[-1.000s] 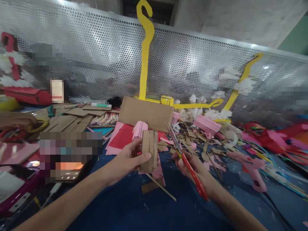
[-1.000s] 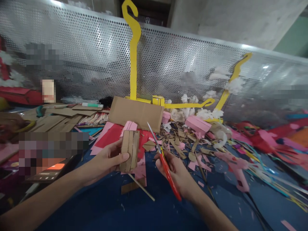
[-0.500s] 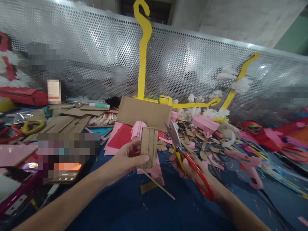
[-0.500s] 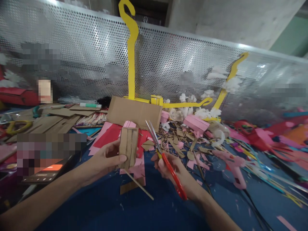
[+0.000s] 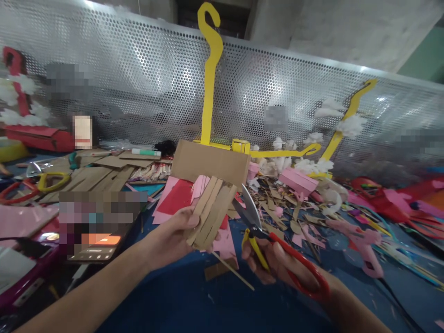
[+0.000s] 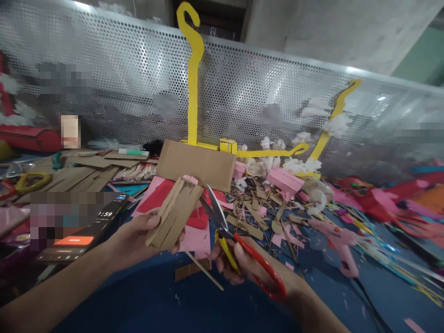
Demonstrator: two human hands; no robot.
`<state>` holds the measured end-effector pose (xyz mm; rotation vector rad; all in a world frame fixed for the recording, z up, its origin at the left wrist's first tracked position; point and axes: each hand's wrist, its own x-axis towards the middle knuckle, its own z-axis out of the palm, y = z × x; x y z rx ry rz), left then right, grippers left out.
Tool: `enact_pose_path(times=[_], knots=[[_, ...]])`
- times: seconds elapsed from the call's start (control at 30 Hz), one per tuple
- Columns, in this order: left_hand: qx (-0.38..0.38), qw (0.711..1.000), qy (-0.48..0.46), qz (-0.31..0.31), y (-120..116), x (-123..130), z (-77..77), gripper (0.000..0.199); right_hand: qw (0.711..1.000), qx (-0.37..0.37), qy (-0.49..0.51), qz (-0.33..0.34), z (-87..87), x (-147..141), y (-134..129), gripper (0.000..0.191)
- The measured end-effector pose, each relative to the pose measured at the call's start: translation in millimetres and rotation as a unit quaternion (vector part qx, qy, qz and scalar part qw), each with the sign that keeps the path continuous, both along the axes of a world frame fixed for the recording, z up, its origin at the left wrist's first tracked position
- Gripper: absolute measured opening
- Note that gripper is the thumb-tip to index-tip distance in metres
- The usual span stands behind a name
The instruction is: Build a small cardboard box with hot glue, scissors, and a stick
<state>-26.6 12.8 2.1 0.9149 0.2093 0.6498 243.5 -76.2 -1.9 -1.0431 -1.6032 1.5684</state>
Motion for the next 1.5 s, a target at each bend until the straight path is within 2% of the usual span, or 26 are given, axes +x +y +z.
enact_pose_path(times=[0.13, 0.23, 0.4, 0.53, 0.73, 0.87, 1.03, 1.23, 1.4, 1.5], knots=[[-0.014, 1.000, 0.001, 0.007, 0.7, 0.3, -1.8, 0.040, 1.000, -0.020, 0.020, 0.011, 0.6, -1.3, 1.2, 0.071], [-0.026, 0.999, 0.005, 0.038, 2.2, -0.1, -2.3, 0.038, 0.998, -0.042, 0.052, 0.022, -3.2, 0.8, 3.7, 0.068], [-0.059, 0.994, -0.008, 0.096, 6.8, 0.9, -1.3, 0.037, 0.993, -0.038, 0.102, -0.054, -2.7, 0.6, 9.6, 0.064], [-0.057, 0.992, -0.006, 0.110, 9.5, 4.4, -3.5, 0.028, 0.981, -0.062, 0.134, -0.129, 0.2, -0.4, 16.0, 0.067], [-0.066, 0.990, 0.014, 0.126, 7.2, 7.6, -2.9, 0.027, 0.976, -0.052, 0.174, -0.122, -7.6, 3.1, 19.4, 0.062], [-0.077, 0.989, 0.015, 0.127, 4.1, 7.9, 1.2, 0.027, 0.981, -0.016, 0.145, -0.127, -10.8, 1.9, 17.1, 0.062], [-0.082, 0.987, 0.034, 0.137, 2.3, 8.5, 2.0, 0.033, 0.986, 0.067, 0.016, -0.149, -3.0, -2.4, 6.9, 0.045], [-0.022, 0.983, 0.105, 0.152, 0.5, 11.3, -2.8, 0.071, 0.985, 0.080, -0.044, -0.145, -7.0, 2.2, 5.1, 0.048], [-0.002, 0.981, 0.107, 0.162, 0.8, 12.4, -5.8, 0.076, 0.980, 0.093, -0.076, -0.157, -10.0, 6.0, 5.5, 0.047], [0.015, 0.981, 0.101, 0.162, 0.5, 12.6, -7.4, 0.072, 0.978, 0.093, -0.076, -0.173, -9.8, 5.2, 5.0, 0.049]])
